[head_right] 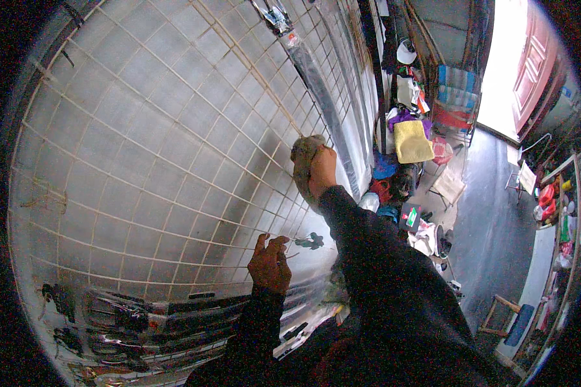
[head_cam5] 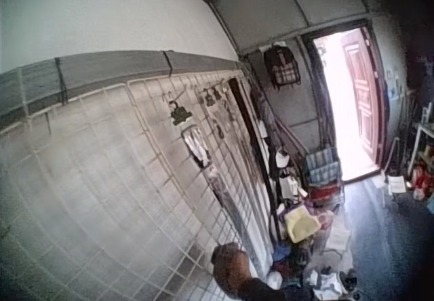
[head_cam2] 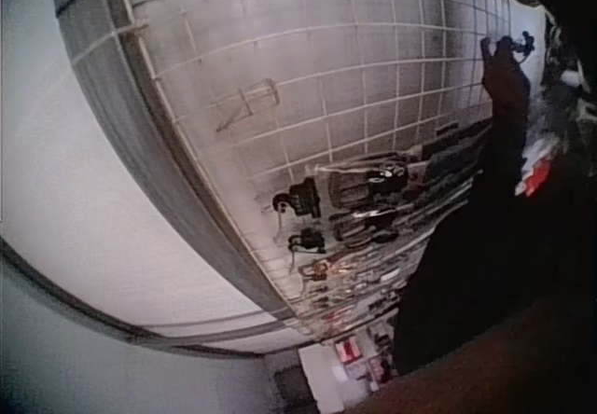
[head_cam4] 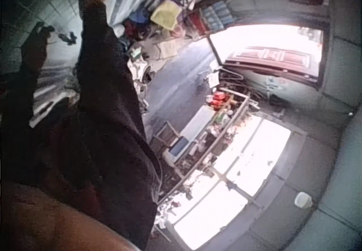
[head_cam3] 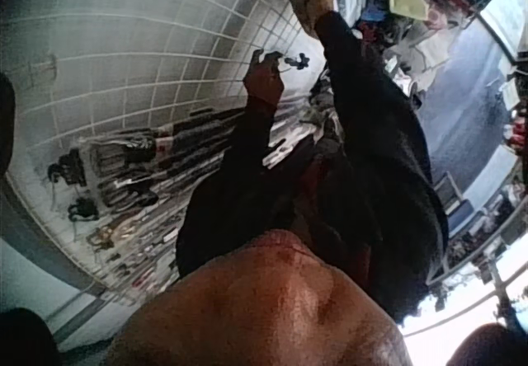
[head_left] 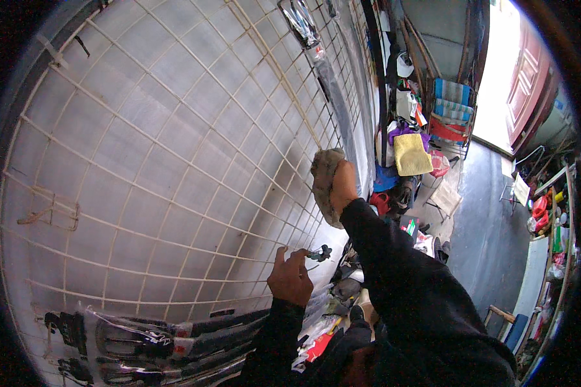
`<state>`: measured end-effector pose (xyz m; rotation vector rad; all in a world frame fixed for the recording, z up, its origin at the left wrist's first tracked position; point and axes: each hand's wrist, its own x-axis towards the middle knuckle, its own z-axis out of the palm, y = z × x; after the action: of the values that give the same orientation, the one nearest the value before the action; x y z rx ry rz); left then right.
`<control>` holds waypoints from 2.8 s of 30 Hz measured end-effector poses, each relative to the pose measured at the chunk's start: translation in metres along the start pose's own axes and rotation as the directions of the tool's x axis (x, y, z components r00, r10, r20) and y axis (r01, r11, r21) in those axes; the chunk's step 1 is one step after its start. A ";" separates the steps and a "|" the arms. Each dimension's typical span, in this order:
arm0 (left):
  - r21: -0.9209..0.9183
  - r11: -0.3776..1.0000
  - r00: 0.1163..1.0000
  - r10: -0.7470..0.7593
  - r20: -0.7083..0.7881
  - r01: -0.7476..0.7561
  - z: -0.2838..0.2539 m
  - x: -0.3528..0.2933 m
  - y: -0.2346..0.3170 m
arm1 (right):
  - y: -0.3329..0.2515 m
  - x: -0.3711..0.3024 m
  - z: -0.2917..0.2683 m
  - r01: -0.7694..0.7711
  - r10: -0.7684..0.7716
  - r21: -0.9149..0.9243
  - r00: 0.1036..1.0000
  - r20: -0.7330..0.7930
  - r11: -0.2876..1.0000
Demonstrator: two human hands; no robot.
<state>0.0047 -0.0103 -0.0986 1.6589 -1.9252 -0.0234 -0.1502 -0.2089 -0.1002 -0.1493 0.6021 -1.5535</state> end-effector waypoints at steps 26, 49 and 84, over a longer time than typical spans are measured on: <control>0.027 0.998 0.993 -0.056 0.103 0.054 -0.007 0.002 0.010 | 0.011 -0.024 -0.018 0.348 -0.306 -0.470 0.937 0.165 0.811; -0.044 0.998 0.997 -0.044 0.067 0.047 -0.009 0.004 0.013 | -0.004 0.000 -0.016 -0.092 0.131 -0.232 0.979 0.157 0.968; -0.007 0.997 0.996 0.082 0.017 -0.082 0.003 -0.002 -0.001 | -0.035 0.013 0.022 0.395 -0.150 -0.669 0.907 0.394 0.629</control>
<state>0.0045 -0.0097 -0.1029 1.5788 -2.0026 -0.0119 -0.1727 -0.2289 -0.0685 -1.1454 0.9723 -1.4438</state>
